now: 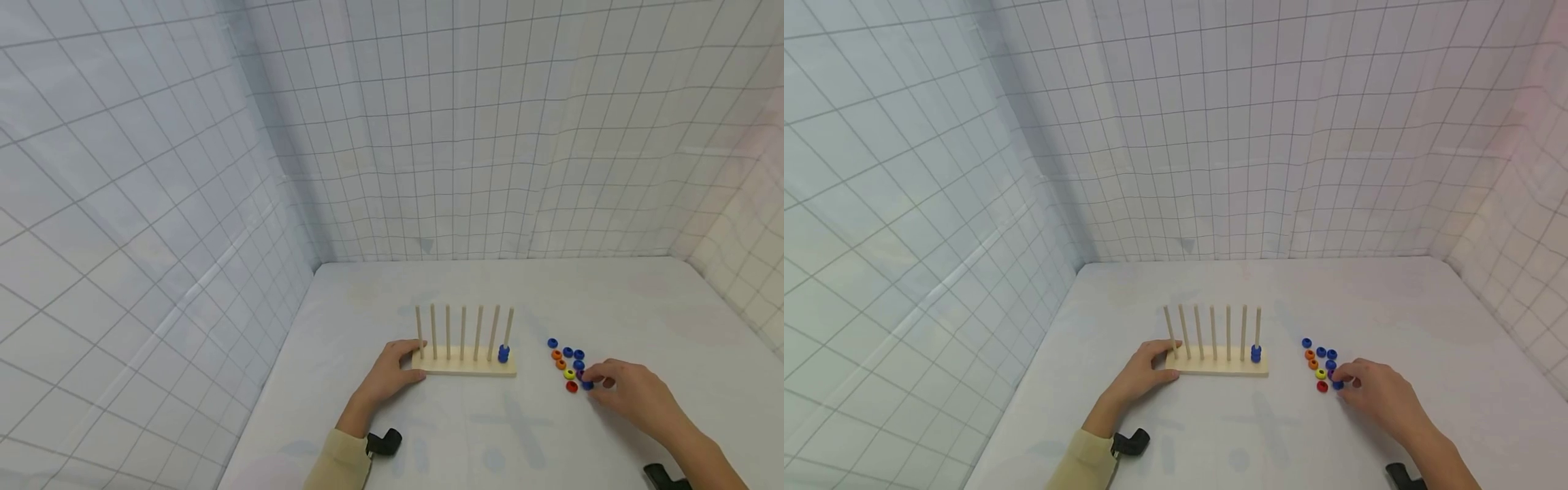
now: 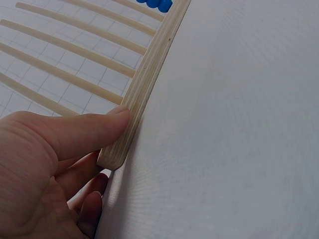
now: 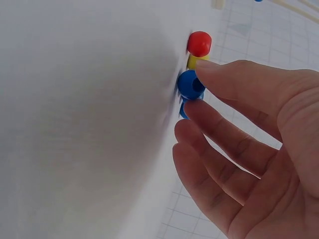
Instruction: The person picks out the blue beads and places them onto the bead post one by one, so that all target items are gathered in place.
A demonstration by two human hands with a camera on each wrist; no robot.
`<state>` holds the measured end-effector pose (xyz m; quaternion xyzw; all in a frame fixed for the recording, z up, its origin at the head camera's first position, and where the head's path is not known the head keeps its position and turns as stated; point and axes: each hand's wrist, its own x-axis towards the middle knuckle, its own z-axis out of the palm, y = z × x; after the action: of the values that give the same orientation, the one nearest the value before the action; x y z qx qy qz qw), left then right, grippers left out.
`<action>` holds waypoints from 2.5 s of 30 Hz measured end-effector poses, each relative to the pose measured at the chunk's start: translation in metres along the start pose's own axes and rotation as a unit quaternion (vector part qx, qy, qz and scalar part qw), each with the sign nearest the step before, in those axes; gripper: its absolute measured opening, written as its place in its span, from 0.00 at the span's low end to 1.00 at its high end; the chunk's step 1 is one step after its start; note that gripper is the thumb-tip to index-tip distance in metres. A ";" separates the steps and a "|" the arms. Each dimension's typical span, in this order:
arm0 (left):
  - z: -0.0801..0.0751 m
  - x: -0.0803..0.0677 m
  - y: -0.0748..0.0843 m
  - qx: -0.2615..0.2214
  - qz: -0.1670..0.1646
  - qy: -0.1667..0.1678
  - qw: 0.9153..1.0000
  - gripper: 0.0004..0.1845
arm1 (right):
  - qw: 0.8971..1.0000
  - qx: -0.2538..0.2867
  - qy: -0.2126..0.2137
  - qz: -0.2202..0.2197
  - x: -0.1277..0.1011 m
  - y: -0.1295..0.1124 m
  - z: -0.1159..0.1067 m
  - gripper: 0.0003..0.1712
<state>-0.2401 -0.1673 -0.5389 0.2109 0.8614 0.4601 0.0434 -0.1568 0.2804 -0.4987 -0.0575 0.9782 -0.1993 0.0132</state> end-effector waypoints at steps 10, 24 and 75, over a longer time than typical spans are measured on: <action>0.000 0.001 0.001 -0.002 -0.004 -0.006 1.000 0.30 | 1.000 -0.008 -0.005 0.003 -0.001 0.002 0.006 0.13; -0.001 0.001 -0.001 0.004 -0.009 -0.004 1.000 0.30 | 1.000 -0.017 -0.001 0.003 -0.001 0.006 0.008 0.15; 0.002 0.002 -0.002 0.011 -0.017 0.006 1.000 0.31 | 0.998 0.021 0.057 -0.009 0.005 -0.012 -0.004 0.13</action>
<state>-0.2420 -0.1657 -0.5414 0.1937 0.8700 0.4512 0.0438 -0.1612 0.2702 -0.4906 -0.0543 0.9724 -0.2226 -0.0431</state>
